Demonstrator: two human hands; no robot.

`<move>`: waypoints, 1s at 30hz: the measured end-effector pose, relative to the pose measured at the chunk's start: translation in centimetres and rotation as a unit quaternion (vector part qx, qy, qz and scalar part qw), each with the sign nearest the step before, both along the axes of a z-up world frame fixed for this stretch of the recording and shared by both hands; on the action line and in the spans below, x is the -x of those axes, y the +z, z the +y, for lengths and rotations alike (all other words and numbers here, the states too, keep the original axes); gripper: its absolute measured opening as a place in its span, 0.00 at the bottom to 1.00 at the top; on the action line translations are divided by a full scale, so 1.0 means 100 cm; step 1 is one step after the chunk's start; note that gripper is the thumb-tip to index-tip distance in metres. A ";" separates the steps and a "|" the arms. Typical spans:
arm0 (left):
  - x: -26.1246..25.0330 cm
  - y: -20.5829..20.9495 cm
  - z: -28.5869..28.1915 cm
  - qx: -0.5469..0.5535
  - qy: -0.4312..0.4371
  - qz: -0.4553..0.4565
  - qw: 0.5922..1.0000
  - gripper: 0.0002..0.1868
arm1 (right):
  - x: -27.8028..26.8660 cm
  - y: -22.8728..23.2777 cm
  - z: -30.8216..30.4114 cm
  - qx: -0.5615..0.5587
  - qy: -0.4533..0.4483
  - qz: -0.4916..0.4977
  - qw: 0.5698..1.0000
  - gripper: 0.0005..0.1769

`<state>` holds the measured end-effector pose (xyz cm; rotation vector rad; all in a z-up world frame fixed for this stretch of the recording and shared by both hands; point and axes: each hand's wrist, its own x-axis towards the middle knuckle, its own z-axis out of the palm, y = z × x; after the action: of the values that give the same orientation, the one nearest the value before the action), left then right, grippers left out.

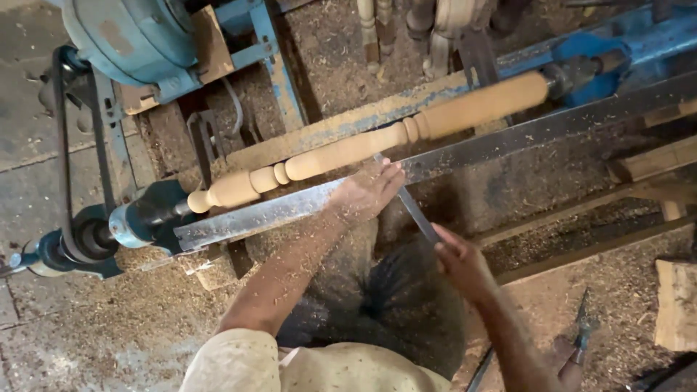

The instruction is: The person uses a chisel to shape a rotating wooden spindle on a lathe, creating decorative beads and grooves. The person holds the chisel with both hands and guides it along the spinning wood, removing shavings to form the design.

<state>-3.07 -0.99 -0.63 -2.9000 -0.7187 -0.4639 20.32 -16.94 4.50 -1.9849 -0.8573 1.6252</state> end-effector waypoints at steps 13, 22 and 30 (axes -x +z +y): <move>-0.004 0.007 0.009 0.122 -0.001 -0.029 0.992 0.25 | 0.078 0.031 -0.015 0.044 -0.196 0.089 0.975 0.29; 0.016 0.012 0.000 0.091 -0.019 -0.053 0.994 0.26 | 0.107 0.016 -0.025 0.004 -0.189 0.085 0.978 0.29; 0.035 -0.035 -0.005 -0.010 -0.030 0.000 1.000 0.26 | 0.045 -0.029 -0.028 -0.050 -0.051 0.061 0.996 0.28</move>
<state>-6.56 -1.54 -4.14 -2.9102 -0.6253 -0.4746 15.79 -19.74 1.64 -1.8120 -0.7636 1.5946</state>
